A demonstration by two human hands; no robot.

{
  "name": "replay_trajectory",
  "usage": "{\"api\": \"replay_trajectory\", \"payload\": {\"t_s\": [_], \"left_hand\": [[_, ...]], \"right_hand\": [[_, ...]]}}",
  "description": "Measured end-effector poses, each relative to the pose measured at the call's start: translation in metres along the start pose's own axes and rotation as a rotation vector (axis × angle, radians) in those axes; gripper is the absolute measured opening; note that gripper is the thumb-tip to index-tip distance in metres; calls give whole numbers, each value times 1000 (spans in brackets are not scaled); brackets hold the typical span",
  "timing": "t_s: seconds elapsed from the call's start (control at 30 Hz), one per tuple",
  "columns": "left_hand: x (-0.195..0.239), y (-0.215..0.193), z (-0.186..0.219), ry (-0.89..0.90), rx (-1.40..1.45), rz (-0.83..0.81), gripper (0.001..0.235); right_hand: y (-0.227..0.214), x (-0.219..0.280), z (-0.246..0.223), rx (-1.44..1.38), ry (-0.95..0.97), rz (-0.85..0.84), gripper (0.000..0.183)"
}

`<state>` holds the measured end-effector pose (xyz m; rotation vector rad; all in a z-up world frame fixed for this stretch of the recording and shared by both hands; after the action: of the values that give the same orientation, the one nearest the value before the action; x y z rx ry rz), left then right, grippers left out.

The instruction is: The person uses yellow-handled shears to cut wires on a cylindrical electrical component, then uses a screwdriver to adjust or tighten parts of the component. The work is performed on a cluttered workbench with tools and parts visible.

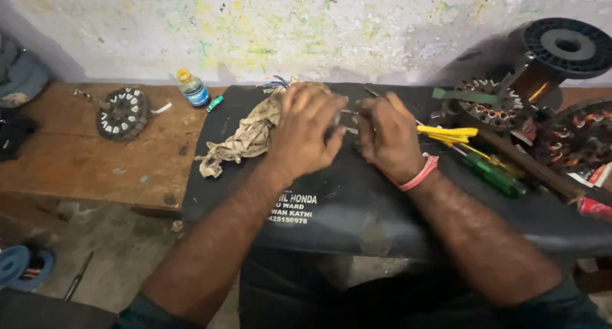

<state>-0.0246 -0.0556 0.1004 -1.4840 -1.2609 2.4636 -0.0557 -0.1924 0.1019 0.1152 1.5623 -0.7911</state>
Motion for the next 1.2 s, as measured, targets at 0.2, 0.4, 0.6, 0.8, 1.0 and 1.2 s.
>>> {"api": "replay_trajectory", "payload": {"t_s": [0.2,0.4,0.6,0.8,1.0,1.2], "left_hand": [[-5,11,-3,-47,-13,-79,18],[-32,-1,-3,-79,-41,-68,7],[-46,-25,-9,-170,-179,133,27],[37,35,44,91,-539,-240,64],[69,34,75,289,-215,-467,53],[53,23,44,95,-95,-280,45]], "right_hand": [[4,2,5,-118,22,-74,22],[1,3,23,-24,82,-132,19],[-32,9,42,221,150,68,16],[-19,17,47,138,218,30,14],[-20,15,50,126,225,44,13],[-17,11,47,108,210,24,13]]}}
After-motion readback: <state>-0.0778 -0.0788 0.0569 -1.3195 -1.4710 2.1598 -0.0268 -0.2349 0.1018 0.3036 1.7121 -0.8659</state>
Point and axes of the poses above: each hand's wrist, its own x-axis away from the middle knuckle, its own y-axis out of the palm, z = x × y, the point moved 9 cm from there along -x, towards the middle knuckle, and after that the axes turned 12 degrees about -y, right-handed, at the moved point
